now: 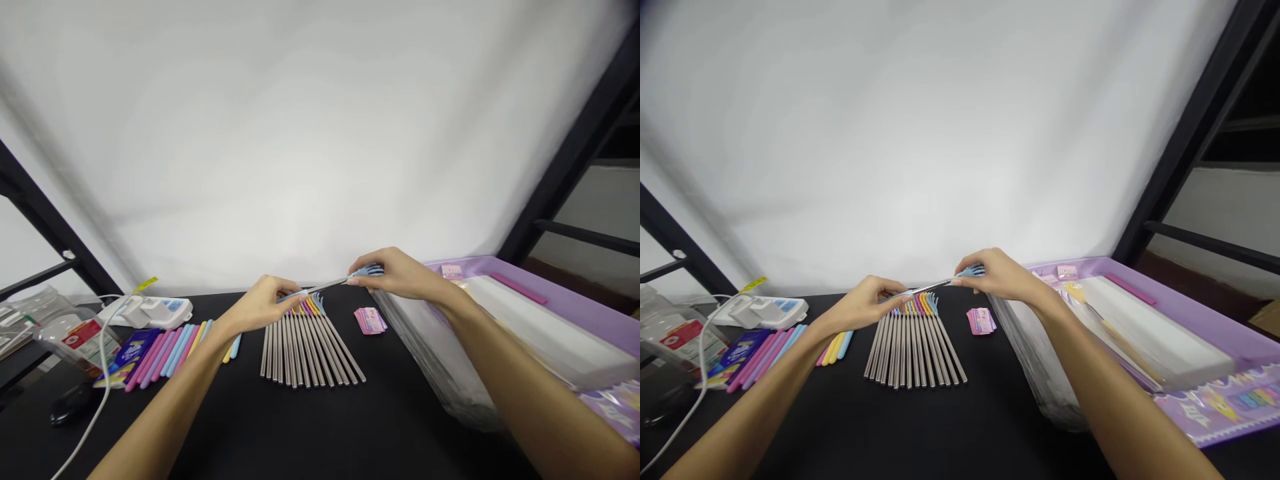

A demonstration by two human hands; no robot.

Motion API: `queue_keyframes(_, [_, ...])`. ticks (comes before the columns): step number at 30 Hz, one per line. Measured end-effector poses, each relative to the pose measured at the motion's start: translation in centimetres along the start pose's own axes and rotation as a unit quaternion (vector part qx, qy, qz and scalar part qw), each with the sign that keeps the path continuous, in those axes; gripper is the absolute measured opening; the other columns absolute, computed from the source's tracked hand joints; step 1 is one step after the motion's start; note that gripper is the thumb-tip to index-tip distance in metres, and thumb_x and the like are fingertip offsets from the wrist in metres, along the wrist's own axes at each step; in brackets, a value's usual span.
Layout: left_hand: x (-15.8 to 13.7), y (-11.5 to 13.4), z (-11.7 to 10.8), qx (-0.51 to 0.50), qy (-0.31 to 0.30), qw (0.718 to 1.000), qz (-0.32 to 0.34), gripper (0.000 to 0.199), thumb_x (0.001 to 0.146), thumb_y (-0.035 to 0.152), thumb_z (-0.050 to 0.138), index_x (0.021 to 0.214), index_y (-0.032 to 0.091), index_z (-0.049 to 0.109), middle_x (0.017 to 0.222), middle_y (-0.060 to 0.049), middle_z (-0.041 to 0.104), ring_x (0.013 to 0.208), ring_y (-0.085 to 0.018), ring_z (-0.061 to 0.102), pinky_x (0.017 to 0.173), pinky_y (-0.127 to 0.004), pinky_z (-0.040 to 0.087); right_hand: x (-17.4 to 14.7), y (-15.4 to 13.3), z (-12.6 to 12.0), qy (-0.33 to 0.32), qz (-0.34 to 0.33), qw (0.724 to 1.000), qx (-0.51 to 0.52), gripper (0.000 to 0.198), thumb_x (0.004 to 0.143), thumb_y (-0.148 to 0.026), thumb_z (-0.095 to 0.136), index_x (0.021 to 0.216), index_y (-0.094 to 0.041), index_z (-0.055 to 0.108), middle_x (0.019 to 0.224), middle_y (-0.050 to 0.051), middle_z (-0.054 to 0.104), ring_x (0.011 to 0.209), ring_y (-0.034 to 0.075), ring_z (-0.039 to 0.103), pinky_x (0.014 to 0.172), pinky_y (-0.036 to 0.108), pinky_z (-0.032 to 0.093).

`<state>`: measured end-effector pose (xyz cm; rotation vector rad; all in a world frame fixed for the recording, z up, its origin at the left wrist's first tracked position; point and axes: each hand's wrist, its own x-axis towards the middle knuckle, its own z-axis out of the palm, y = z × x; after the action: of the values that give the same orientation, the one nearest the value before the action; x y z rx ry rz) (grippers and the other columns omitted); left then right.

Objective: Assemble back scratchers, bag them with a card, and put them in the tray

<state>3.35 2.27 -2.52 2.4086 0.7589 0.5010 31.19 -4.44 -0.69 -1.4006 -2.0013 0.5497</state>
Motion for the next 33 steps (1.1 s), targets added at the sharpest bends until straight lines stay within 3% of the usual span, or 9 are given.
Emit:
queue_keyframes(2, [0.1, 0.1, 0.3, 0.011, -0.006, 1.0, 0.01, 0.035, 0.092, 0.04, 0.049, 0.086, 0.015, 0.073, 0.076, -0.004, 0.07, 0.069, -0.015, 0.06, 0.06, -0.023, 0.04, 0.1, -0.1, 0.4, -0.021, -0.039, 0.997, -0.062, 0.025, 0.081, -0.04, 0.065, 0.083, -0.017, 0.075, 0.077, 0.004, 0.073, 0.069, 0.018, 0.064, 0.065, 0.028, 0.045])
queue_keyframes(6, [0.4, 0.1, 0.8, 0.05, 0.004, 0.998, 0.033, 0.036, 0.093, 0.04, 0.048, 0.089, 0.015, 0.073, 0.072, -0.002, 0.067, 0.061, -0.012, 0.053, 0.055, -0.023, 0.036, 0.4, 0.0, 1.3, -0.07, -0.046, 0.995, -0.049, 0.027, 0.088, -0.036, 0.055, 0.083, -0.017, 0.073, 0.076, 0.004, 0.072, 0.067, 0.016, 0.062, 0.062, 0.026, 0.042])
queue_keyframes(11, [0.6, -0.5, 1.8, 0.131, 0.036, 0.985, 0.106, 0.037, 0.097, 0.035, 0.043, 0.078, 0.015, 0.067, 0.062, 0.0, 0.058, 0.055, -0.01, 0.047, 0.057, -0.024, 0.034, 0.4, -0.3, 1.6, -0.067, -0.053, 0.994, -0.067, 0.032, 0.087, -0.035, 0.052, 0.068, -0.015, 0.067, 0.059, 0.001, 0.061, 0.056, 0.013, 0.051, 0.056, 0.025, 0.035])
queue_keyframes(14, [0.7, -1.1, 3.2, 0.193, 0.083, 0.965, 0.157, 0.036, 0.099, 0.032, 0.038, 0.082, 0.015, 0.065, 0.062, -0.001, 0.056, 0.055, -0.011, 0.048, 0.058, -0.025, 0.035, 0.5, -0.6, 1.8, -0.081, -0.027, 0.995, -0.059, 0.032, 0.085, -0.036, 0.052, 0.063, -0.015, 0.063, 0.053, -0.002, 0.052, 0.053, 0.011, 0.044, 0.053, 0.025, 0.031])
queue_keyframes(21, [1.1, -2.4, 5.7, 0.332, 0.159, 0.907, 0.205, 0.033, 0.102, 0.029, 0.032, 0.098, 0.014, 0.062, 0.073, -0.007, 0.064, 0.065, -0.017, 0.058, 0.06, -0.028, 0.041, 0.8, 0.1, 2.0, -0.138, 0.08, 0.986, 0.057, 0.026, 0.077, -0.037, 0.061, 0.067, -0.015, 0.066, 0.053, -0.002, 0.05, 0.05, 0.011, 0.04, 0.049, 0.026, 0.031])
queue_keyframes(24, [1.3, -1.9, 5.6, 0.352, 0.149, 0.903, 0.196, 0.033, 0.102, 0.031, 0.033, 0.101, 0.015, 0.062, 0.074, -0.006, 0.065, 0.066, -0.016, 0.059, 0.058, -0.027, 0.041, 0.9, 0.1, 2.2, -0.144, 0.081, 0.983, 0.078, 0.03, 0.078, -0.042, 0.061, 0.068, -0.015, 0.067, 0.053, -0.002, 0.05, 0.049, 0.011, 0.04, 0.049, 0.026, 0.032])
queue_keyframes(27, [1.4, -1.4, 5.0, 0.348, 0.136, 0.911, 0.176, 0.031, 0.101, 0.034, 0.037, 0.111, 0.017, 0.061, 0.077, -0.005, 0.066, 0.067, -0.015, 0.062, 0.059, -0.025, 0.041, 0.8, -0.2, 2.2, -0.127, 0.048, 0.99, 0.029, 0.032, 0.081, -0.044, 0.058, 0.07, -0.015, 0.068, 0.058, 0.001, 0.056, 0.054, 0.012, 0.046, 0.051, 0.025, 0.035])
queue_keyframes(33, [0.5, -2.9, 1.0, 0.278, 0.087, 0.949, 0.12, 0.03, 0.1, 0.036, 0.041, 0.107, 0.018, 0.064, 0.09, -0.007, 0.069, 0.078, -0.019, 0.065, 0.069, -0.028, 0.045, 0.2, 1.0, 0.0, -0.061, 0.006, 0.994, -0.094, 0.036, 0.087, -0.045, 0.052, 0.076, -0.018, 0.072, 0.069, 0.003, 0.068, 0.064, 0.018, 0.058, 0.061, 0.028, 0.041])
